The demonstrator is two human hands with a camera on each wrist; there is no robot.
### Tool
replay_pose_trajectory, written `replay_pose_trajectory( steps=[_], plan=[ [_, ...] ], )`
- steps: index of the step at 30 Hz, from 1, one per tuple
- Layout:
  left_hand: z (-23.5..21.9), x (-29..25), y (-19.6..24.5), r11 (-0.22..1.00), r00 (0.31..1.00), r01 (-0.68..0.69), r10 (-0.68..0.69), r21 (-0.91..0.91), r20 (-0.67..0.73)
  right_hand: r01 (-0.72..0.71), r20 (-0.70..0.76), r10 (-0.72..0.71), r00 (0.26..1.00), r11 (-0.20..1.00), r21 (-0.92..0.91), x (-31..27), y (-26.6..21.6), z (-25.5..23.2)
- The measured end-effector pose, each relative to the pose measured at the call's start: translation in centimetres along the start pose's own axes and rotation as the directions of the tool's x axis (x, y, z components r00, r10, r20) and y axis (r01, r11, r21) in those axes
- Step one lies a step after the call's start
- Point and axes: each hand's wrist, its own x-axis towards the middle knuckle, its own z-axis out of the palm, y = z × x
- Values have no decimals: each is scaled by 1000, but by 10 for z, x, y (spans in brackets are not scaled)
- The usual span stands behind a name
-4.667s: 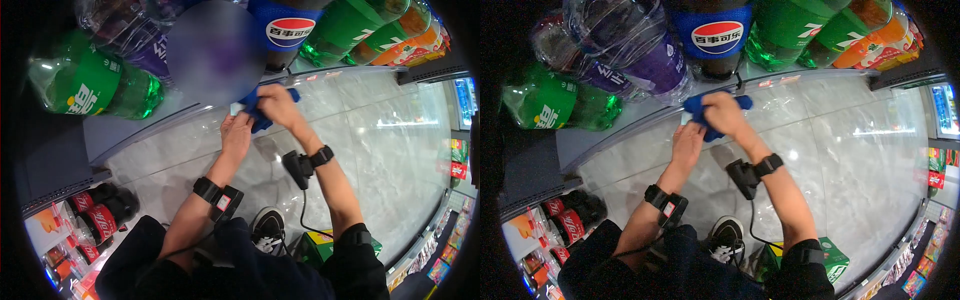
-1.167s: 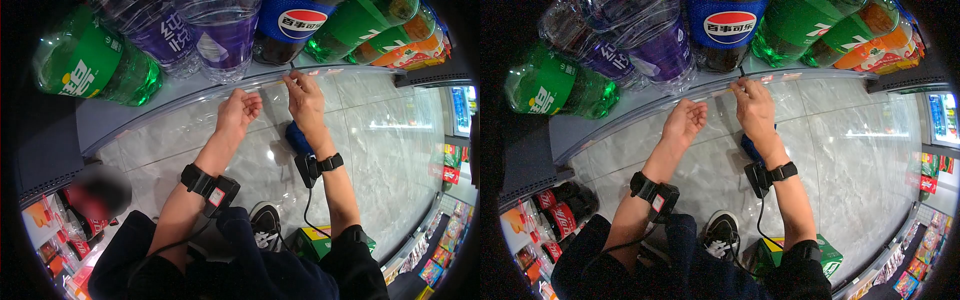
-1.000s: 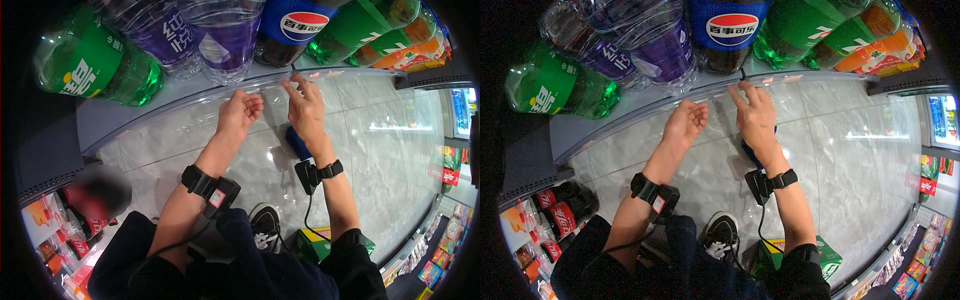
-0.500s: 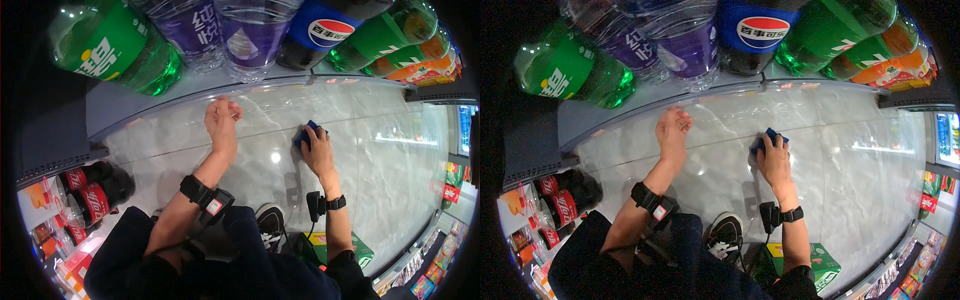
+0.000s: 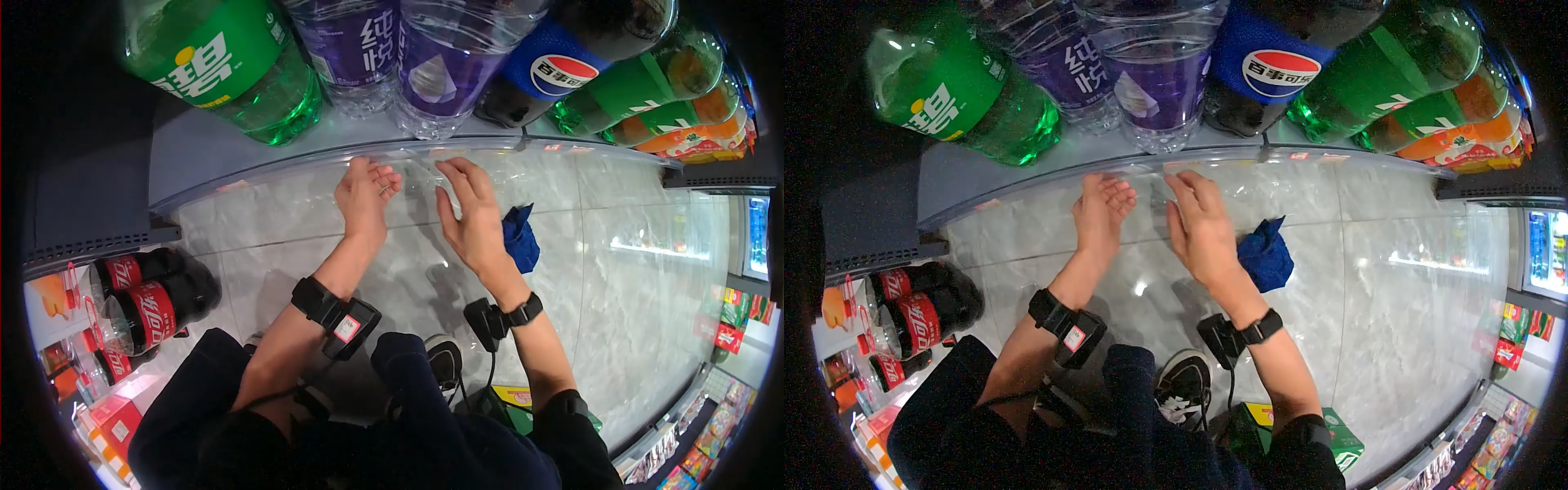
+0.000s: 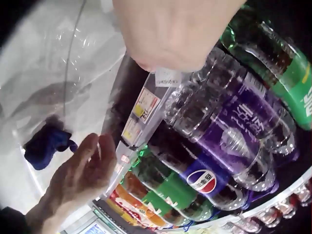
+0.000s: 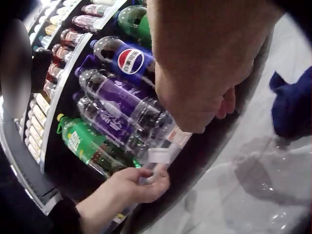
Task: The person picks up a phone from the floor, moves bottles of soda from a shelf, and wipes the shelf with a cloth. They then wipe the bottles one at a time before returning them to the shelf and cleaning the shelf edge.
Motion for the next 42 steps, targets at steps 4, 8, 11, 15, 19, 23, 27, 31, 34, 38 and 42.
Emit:
replay_pose_trajectory(
  steps=[4, 8, 11, 15, 19, 23, 27, 31, 34, 38, 42],
  plan=[
    [-3, 0, 7, 1000, 1000, 4, -4, -13, 4, 48, 13, -49, 999, 999, 13, 7, -3, 20],
    [-15, 5, 4, 1000, 998, 9, -10, 15, 68, 66, -4, -66, 998, 998, -16, 8, -8, 29],
    [-24, 7, -3, 999, 987, -32, 30, 12, 158, 88, -24, -89, 996, 996, -21, 8, -12, 37],
    [-26, 5, -3, 998, 977, -60, 59, -3, 207, 106, 84, -104, 991, 994, -18, 4, -17, 40],
    [-28, 6, -6, 998, 970, -55, 58, -19, 238, 18, 7, -18, 1000, 1000, 7, 3, -14, 37],
    [-27, 5, -8, 997, 973, -49, 59, -52, 224, 5, 207, -1, 978, 1000, -18, 2, -11, 30],
    [-21, 4, 5, 999, 984, 20, -24, 25, 177, -103, 29, 104, 994, 994, -22, -19, 0, 10],
    [-18, 0, 12, 995, 989, 59, -68, 75, 132, -224, -3, 246, 969, 877, -424, -68, 27, -24],
    [-21, 3, 2, 999, 984, 21, -29, 47, 178, -275, -72, 289, 955, 765, -583, -83, 30, -34],
    [-25, 4, -5, 997, 979, -46, 31, 69, 201, -220, 76, 216, 973, 974, 47, -57, 9, -20],
    [-29, 6, -8, 993, 968, -82, 60, 80, 244, -142, 223, 121, 967, 987, 80, -8, -14, 11]
  ],
)
